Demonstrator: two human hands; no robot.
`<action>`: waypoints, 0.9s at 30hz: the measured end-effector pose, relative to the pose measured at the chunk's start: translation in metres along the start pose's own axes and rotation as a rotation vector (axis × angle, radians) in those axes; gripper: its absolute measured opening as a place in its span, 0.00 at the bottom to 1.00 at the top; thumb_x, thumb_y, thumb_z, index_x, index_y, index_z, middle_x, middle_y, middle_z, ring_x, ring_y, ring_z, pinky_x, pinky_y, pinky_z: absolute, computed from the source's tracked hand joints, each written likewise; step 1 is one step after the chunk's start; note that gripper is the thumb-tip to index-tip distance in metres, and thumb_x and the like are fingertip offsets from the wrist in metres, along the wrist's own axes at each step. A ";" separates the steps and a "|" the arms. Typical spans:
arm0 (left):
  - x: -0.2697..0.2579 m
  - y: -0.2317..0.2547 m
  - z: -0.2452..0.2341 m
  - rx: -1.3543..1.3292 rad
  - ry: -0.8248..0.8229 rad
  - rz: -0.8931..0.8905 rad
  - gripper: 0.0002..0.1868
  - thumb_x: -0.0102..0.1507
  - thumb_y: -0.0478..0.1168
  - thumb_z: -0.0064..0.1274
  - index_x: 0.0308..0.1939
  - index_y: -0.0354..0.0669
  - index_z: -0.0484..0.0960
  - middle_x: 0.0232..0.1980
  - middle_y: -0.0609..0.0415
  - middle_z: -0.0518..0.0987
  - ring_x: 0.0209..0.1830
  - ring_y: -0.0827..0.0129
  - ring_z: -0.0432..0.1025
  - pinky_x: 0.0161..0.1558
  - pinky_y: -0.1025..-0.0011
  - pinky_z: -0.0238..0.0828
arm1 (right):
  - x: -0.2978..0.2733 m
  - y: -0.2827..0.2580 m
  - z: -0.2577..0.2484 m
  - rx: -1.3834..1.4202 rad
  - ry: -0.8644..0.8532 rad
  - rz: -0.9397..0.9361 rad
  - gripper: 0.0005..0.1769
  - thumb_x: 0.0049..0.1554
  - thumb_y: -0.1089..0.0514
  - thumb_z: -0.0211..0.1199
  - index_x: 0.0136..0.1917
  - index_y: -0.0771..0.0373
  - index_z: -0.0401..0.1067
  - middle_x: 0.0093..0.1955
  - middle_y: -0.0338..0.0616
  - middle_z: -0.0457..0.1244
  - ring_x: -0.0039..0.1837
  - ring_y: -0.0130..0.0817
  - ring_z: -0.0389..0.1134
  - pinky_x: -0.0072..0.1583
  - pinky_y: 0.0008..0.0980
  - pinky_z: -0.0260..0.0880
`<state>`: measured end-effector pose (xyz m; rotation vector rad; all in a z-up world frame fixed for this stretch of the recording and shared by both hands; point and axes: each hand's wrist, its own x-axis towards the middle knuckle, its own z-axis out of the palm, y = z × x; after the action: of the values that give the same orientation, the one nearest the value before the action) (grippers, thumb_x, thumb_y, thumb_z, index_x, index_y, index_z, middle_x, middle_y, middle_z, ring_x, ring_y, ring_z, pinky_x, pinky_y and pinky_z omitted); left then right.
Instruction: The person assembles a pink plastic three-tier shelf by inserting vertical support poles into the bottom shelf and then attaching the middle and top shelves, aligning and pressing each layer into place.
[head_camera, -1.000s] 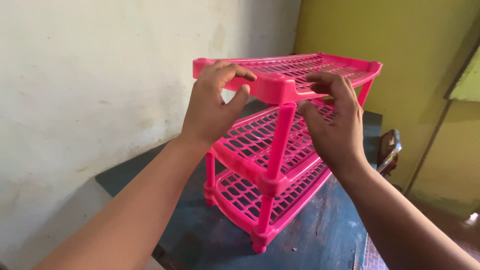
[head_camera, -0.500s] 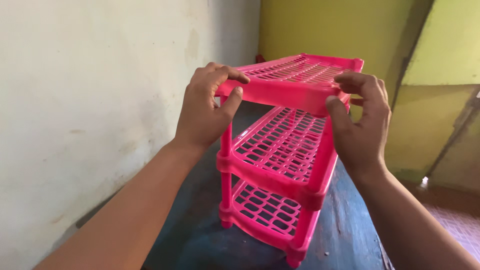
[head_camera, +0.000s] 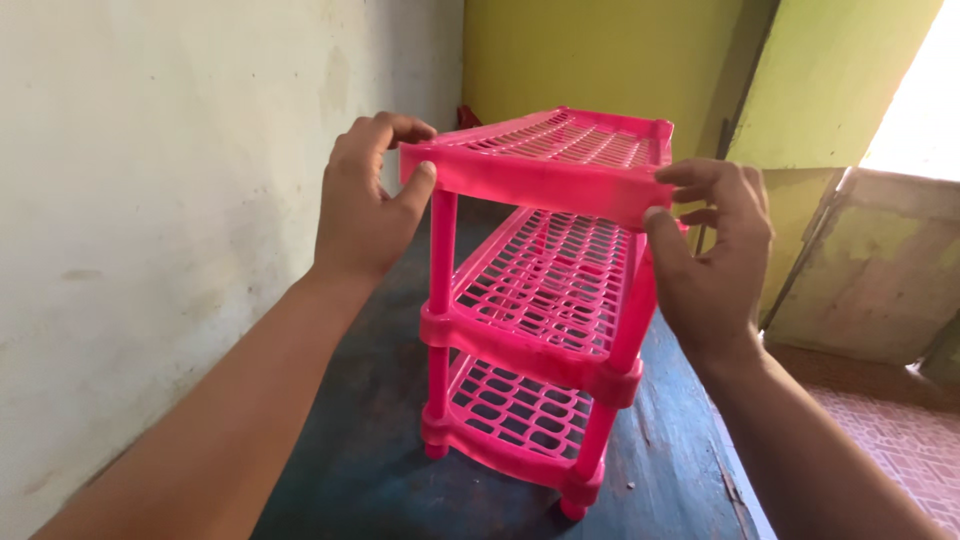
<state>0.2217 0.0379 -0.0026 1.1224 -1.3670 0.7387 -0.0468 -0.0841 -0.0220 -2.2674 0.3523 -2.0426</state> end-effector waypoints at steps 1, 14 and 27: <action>0.000 -0.002 0.002 0.002 0.009 -0.010 0.14 0.62 0.34 0.58 0.52 0.41 0.80 0.51 0.49 0.80 0.55 0.55 0.73 0.60 0.60 0.68 | -0.001 -0.001 0.000 0.022 -0.012 0.014 0.12 0.59 0.68 0.63 0.58 0.65 0.72 0.56 0.45 0.62 0.58 0.32 0.68 0.57 0.32 0.70; -0.018 -0.017 0.022 0.070 -0.013 -0.115 0.23 0.59 0.37 0.64 0.57 0.40 0.75 0.58 0.45 0.74 0.58 0.52 0.69 0.61 0.59 0.68 | -0.020 -0.014 0.004 0.123 -0.120 0.024 0.11 0.56 0.70 0.61 0.53 0.65 0.73 0.50 0.44 0.63 0.49 0.28 0.69 0.49 0.27 0.72; -0.011 -0.096 0.041 -0.085 -0.203 -0.441 0.42 0.64 0.55 0.60 0.69 0.31 0.60 0.64 0.41 0.70 0.60 0.58 0.70 0.59 0.62 0.69 | -0.036 -0.012 0.050 0.278 -0.598 0.311 0.13 0.55 0.60 0.64 0.55 0.59 0.75 0.45 0.39 0.70 0.49 0.28 0.73 0.51 0.31 0.73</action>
<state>0.2933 -0.0301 -0.0371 1.3973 -1.2404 0.2512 0.0012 -0.0694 -0.0604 -2.3247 0.3205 -1.1206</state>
